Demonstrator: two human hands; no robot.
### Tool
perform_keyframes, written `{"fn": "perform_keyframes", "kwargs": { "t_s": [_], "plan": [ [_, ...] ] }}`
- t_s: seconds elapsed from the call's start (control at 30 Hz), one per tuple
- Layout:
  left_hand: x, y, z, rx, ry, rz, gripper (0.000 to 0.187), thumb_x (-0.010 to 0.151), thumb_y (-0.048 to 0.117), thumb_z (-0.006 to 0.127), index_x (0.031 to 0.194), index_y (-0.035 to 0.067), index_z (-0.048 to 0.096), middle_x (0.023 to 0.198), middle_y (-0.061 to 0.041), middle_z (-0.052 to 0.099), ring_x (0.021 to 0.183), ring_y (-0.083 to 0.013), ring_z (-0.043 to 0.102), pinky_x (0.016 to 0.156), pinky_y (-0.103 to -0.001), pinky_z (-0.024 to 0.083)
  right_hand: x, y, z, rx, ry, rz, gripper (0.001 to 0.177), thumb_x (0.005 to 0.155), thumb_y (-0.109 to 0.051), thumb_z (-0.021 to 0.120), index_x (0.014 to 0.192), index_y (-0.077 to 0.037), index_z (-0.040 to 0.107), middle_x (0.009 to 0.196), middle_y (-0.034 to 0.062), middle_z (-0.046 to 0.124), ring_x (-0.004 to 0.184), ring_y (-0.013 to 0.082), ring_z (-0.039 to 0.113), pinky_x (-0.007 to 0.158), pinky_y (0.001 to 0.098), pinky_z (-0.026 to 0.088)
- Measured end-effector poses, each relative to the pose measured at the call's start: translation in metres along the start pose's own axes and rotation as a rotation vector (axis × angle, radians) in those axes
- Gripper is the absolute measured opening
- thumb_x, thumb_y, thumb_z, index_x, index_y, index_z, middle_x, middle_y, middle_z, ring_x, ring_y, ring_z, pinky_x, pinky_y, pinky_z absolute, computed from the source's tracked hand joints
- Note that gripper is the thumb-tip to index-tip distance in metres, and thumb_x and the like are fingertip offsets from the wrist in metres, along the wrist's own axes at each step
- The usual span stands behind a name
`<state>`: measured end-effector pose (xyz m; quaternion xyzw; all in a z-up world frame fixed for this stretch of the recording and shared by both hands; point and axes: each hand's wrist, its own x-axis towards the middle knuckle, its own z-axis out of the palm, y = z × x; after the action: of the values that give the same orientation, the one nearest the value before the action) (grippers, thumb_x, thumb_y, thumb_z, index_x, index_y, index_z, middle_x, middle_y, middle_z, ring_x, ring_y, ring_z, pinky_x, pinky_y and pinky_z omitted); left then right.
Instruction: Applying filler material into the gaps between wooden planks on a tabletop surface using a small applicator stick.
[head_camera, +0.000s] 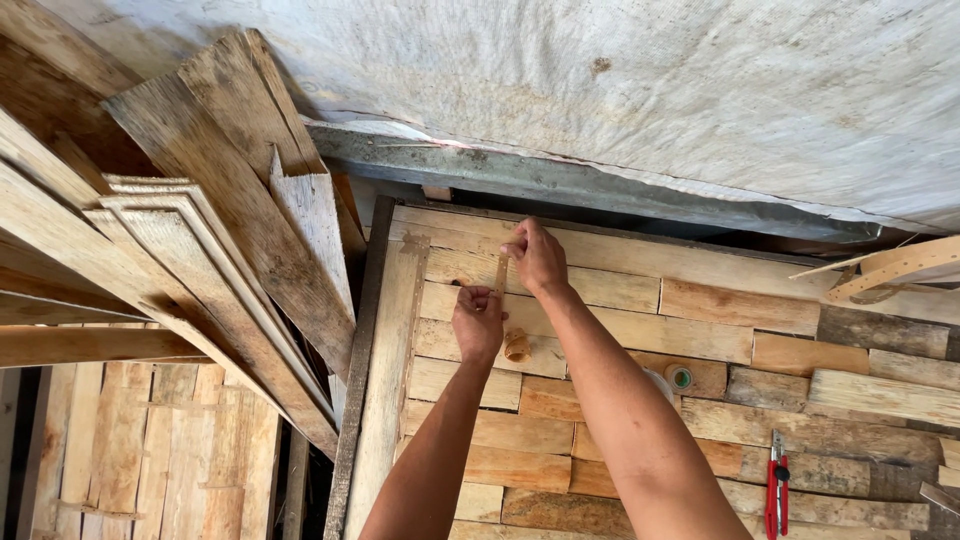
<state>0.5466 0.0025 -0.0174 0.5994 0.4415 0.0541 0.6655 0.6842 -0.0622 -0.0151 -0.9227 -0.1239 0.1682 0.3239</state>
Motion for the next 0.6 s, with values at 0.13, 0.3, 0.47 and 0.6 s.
{"fn": "perform_keyframes", "kwargs": {
  "t_s": [0.13, 0.3, 0.47, 0.6],
  "plan": [
    [0.001, -0.002, 0.001, 0.002, 0.008, 0.019, 0.017, 0.095, 0.009, 0.067, 0.105, -0.002, 0.061, 0.085, -0.01, 0.07, 0.064, -0.0146, 0.071, 0.055, -0.028, 0.058, 0.001, 0.002, 0.004, 0.009, 0.026, -0.02, 0.04, 0.084, -0.02, 0.085, 0.106, -0.006, 0.054, 0.088, 0.0104, 0.074, 0.085, 0.0256, 0.07, 0.076, 0.0407, 0.053],
    [0.004, -0.007, 0.003, -0.01, 0.019, 0.027, 0.018, 0.095, 0.01, 0.068, 0.104, -0.003, 0.06, 0.084, -0.011, 0.07, 0.064, -0.0152, 0.071, 0.055, -0.029, 0.058, 0.005, -0.001, 0.006, 0.106, 0.023, 0.046, 0.032, 0.089, -0.012, 0.078, 0.102, -0.006, 0.05, 0.085, 0.0087, 0.077, 0.08, 0.0202, 0.075, 0.069, 0.0364, 0.054],
    [0.007, -0.017, 0.004, -0.031, 0.02, 0.034, 0.017, 0.094, 0.008, 0.067, 0.104, -0.003, 0.061, 0.085, -0.01, 0.07, 0.063, -0.0152, 0.071, 0.054, -0.029, 0.058, 0.016, 0.016, 0.012, 0.075, 0.004, 0.013, 0.04, 0.084, -0.015, 0.085, 0.102, -0.006, 0.05, 0.082, 0.009, 0.073, 0.076, 0.0219, 0.071, 0.068, 0.0375, 0.053],
    [0.003, -0.008, 0.003, -0.001, 0.026, 0.033, 0.017, 0.094, 0.009, 0.067, 0.104, -0.002, 0.061, 0.083, -0.01, 0.071, 0.062, -0.0148, 0.071, 0.055, -0.028, 0.057, 0.022, 0.033, 0.011, 0.153, -0.104, -0.057, 0.052, 0.079, -0.014, 0.09, 0.107, -0.006, 0.048, 0.077, 0.0074, 0.064, 0.073, 0.0227, 0.065, 0.066, 0.0376, 0.053]
  ]
}}
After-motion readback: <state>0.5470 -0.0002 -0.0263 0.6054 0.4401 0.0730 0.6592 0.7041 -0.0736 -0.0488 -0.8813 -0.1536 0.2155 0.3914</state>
